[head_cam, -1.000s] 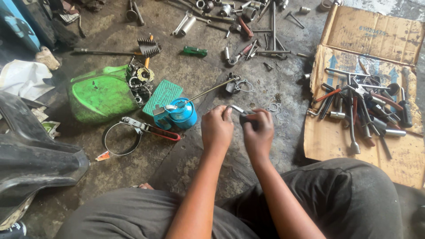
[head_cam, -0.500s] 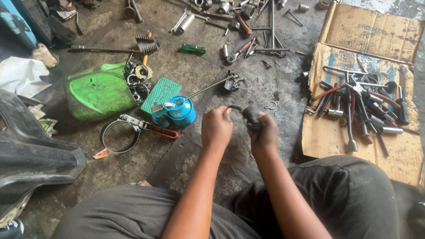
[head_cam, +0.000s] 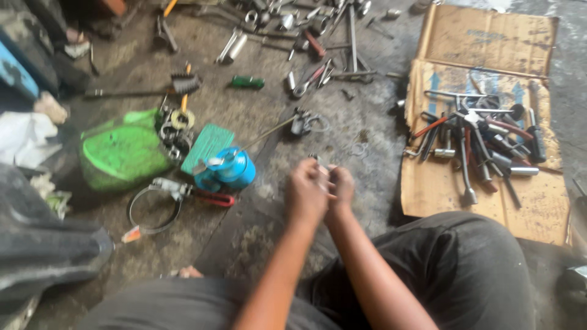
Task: The person sits on the floor and repeatedly picks up small metal mechanical parts from a pile. They use a dark, abrasive stone to rub and clean the surfaces of each part individually. After cleaning, the parts are placed back onto the floor or into a cardboard box nearby.
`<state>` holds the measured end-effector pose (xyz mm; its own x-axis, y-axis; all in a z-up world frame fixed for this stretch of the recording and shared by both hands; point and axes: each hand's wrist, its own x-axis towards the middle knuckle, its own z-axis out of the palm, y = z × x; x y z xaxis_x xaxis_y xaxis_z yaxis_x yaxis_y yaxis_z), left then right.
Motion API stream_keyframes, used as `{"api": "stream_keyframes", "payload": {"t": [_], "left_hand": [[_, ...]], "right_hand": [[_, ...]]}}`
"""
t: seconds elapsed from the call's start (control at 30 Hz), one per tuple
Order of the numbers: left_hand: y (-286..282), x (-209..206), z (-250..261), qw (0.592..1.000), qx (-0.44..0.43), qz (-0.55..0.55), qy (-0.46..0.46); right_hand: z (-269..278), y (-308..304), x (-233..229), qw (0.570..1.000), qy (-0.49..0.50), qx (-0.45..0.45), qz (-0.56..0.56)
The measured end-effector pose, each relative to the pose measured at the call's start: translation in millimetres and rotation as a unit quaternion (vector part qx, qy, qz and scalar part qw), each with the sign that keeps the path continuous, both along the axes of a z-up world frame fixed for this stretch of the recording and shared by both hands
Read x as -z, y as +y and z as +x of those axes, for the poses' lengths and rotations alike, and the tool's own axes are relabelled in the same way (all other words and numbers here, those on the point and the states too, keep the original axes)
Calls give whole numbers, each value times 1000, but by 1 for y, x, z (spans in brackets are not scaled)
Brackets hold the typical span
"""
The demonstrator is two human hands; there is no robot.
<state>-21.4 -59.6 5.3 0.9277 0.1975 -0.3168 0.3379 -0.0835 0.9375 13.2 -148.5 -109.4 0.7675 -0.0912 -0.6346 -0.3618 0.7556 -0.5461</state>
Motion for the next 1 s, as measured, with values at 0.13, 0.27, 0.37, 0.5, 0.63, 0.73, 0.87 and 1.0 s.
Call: {"api": "stream_keyframes", "payload": {"t": [0.13,0.27,0.37,0.5,0.63,0.73,0.87,1.0], "left_hand": [[-102,4,-4,969,115,-176,-128],[-188,-54,3,869,337,-348,-103],[-212,-89,13,866,355,-166,-310],[-204,-69,44,912,303,-136,-239],[-130,4,122,902,182,264,-290],[-52,50,178,890,103,405,-185],[9,82,216,792,76,575,-190],[9,107,228,853,83,492,-149]], "right_hand": [[-4,17,-3,991,-71,23,-108],[4,22,-19,979,-109,34,-171],[-3,22,-20,975,-110,18,-191],[-6,23,-19,975,-111,-8,-193],[-8,35,-22,979,-127,-20,-157],[-10,37,-19,984,-157,-4,-79],[-7,39,-12,986,-135,0,-98],[-4,40,-6,980,-138,-14,-143]]}}
